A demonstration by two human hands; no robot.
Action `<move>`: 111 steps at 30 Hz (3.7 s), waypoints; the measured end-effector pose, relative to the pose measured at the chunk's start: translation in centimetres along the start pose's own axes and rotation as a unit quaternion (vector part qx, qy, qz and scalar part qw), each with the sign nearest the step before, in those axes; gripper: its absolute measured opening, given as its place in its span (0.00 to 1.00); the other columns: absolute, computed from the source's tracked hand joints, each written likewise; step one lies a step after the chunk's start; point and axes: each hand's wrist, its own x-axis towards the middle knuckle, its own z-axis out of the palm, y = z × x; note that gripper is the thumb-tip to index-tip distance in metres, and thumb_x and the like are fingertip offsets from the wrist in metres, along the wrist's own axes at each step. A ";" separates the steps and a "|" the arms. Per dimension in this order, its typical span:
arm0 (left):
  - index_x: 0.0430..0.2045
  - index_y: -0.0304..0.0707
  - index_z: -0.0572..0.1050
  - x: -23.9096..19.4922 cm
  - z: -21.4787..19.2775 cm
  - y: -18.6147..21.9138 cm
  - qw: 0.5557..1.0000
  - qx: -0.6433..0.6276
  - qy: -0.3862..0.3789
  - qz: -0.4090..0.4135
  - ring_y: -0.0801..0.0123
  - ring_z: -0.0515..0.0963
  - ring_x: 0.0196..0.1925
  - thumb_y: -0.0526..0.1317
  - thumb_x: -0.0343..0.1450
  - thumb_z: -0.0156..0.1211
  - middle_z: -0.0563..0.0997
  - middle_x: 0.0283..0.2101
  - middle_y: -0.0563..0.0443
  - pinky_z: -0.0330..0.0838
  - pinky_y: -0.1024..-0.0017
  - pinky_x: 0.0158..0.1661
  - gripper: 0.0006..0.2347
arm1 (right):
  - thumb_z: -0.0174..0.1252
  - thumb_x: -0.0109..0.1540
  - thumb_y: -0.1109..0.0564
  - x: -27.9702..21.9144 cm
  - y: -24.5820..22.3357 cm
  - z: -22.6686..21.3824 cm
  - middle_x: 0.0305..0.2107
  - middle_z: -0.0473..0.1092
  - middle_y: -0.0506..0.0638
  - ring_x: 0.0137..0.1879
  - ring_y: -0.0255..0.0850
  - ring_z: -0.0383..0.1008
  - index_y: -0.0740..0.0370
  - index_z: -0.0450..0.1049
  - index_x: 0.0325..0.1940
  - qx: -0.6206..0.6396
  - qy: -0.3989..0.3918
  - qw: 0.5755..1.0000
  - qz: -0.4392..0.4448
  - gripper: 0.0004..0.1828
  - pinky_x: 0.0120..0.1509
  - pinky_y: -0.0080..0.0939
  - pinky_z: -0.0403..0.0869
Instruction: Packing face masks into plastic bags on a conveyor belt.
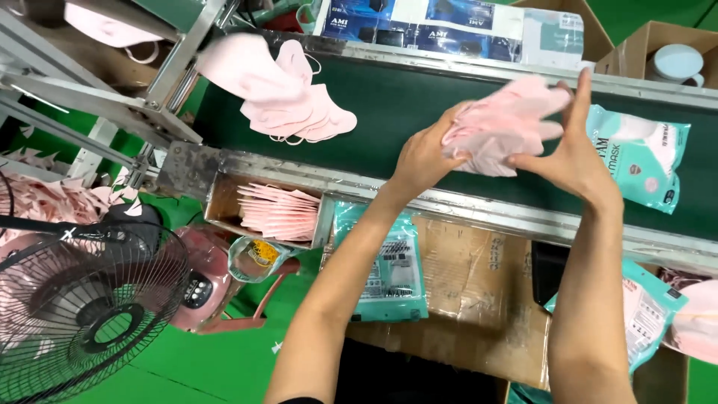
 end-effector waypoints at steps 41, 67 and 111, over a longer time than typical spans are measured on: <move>0.56 0.29 0.71 -26.8 -15.6 -9.9 0.909 0.386 0.155 -0.038 0.49 0.70 0.67 0.52 0.74 0.59 0.75 0.59 0.38 0.53 0.43 0.70 0.24 | 0.71 0.62 0.46 5.9 -26.5 22.6 0.33 0.72 0.59 0.39 0.57 0.74 0.62 0.71 0.45 -0.339 -0.033 0.902 -0.266 0.21 0.37 0.57 0.71; 0.70 0.38 0.57 -23.2 -26.4 -7.9 0.981 0.172 0.081 -0.025 0.51 0.62 0.70 0.48 0.62 0.76 0.70 0.65 0.45 0.48 0.51 0.70 0.42 | 0.77 0.51 0.48 3.0 -22.8 19.0 0.68 0.60 0.66 0.71 0.60 0.63 0.64 0.55 0.76 -0.058 -0.153 0.967 -0.196 0.56 0.75 0.52 0.66; 0.45 0.32 0.79 -22.7 -19.0 3.2 0.902 0.170 0.396 0.019 0.55 0.82 0.54 0.29 0.76 0.57 0.83 0.49 0.45 0.75 0.62 0.58 0.06 | 0.60 0.59 0.59 6.5 -18.2 38.0 0.36 0.76 0.54 0.46 0.51 0.78 0.58 0.74 0.42 -0.235 -0.204 0.925 -0.218 0.07 0.46 0.50 0.76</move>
